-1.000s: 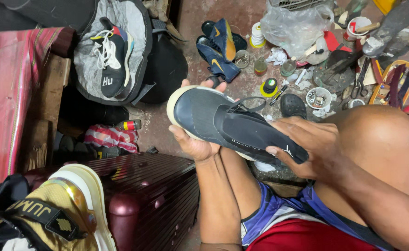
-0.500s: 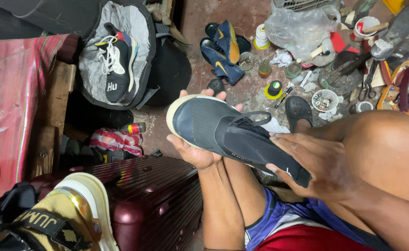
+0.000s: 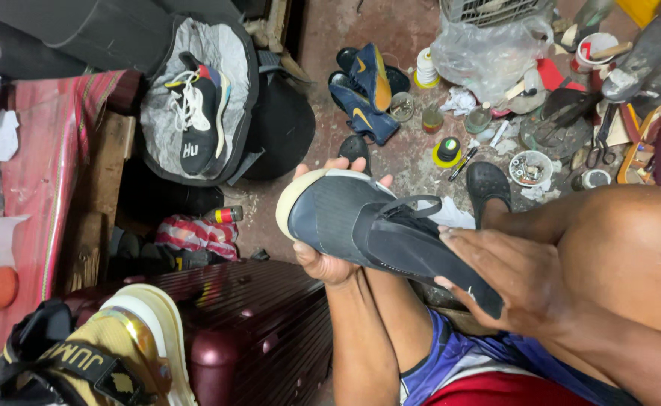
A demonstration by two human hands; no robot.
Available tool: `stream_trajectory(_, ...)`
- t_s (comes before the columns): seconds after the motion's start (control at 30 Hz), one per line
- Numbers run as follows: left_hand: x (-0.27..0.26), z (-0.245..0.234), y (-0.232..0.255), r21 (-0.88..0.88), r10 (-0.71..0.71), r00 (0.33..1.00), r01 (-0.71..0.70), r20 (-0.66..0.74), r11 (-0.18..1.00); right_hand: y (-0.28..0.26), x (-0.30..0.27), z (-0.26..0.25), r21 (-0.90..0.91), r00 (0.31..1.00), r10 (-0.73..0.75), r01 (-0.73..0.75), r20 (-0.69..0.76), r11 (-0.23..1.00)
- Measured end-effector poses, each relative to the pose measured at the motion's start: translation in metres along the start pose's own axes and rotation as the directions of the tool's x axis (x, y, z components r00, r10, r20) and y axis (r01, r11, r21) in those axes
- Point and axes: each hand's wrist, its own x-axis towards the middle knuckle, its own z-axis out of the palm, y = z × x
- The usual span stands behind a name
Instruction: The person cleans a black sneaker using a white cloth, wiping the upper, sole, and heel. They then pick up a second black sneaker and repeat the wiping process on its upper and sole.
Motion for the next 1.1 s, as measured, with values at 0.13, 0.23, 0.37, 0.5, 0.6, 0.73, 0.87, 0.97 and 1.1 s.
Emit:
stream_trajectory(0.13,0.001,0.0,0.001,-0.033,-0.033,0.999,0.033,-0.001,0.999,-0.006,-0.003,0.004,-0.018,0.99,0.138,-0.138,0.016,0.99)
stream_trajectory(0.23,0.003,0.0,-0.004,0.096,-0.083,0.996,0.085,-0.024,0.992,-0.009,-0.002,0.004,-0.026,0.966,0.26,-0.26,-0.004,0.965)
stream_trajectory(0.37,0.006,0.0,-0.01,0.199,-0.113,0.988,0.133,-0.109,0.971,0.0,0.01,0.001,0.09,0.896,0.444,-0.444,0.03,0.891)
stream_trajectory(0.5,-0.01,-0.006,-0.011,0.224,-0.162,0.984,0.176,-0.079,0.959,0.009,0.009,-0.008,0.266,0.839,0.533,-0.541,0.111,0.798)
stream_trajectory(0.6,-0.006,-0.014,-0.025,0.249,-0.179,0.98,0.196,-0.089,0.949,0.015,0.016,-0.013,0.374,0.783,0.601,-0.611,0.158,0.698)
stream_trajectory(0.73,-0.011,-0.03,-0.054,0.027,-0.422,0.853,0.451,-0.306,0.892,0.037,0.014,-0.009,0.6,0.611,0.777,-0.682,0.152,0.419)
stream_trajectory(0.87,-0.02,-0.03,-0.058,0.135,-0.585,0.789,0.611,-0.191,0.78,0.074,0.007,-0.011,0.772,0.671,0.732,-0.524,0.115,0.36)
stream_trajectory(0.97,-0.018,-0.017,-0.068,0.15,-0.595,0.77,0.632,-0.228,0.76,0.087,0.005,-0.011,0.781,0.7,0.71,-0.488,0.082,0.391)
stream_trajectory(1.1,-0.019,-0.006,-0.086,0.067,-0.545,0.783,0.587,-0.301,0.807,0.1,0.006,0.005,0.756,0.663,0.749,-0.495,0.008,0.43)
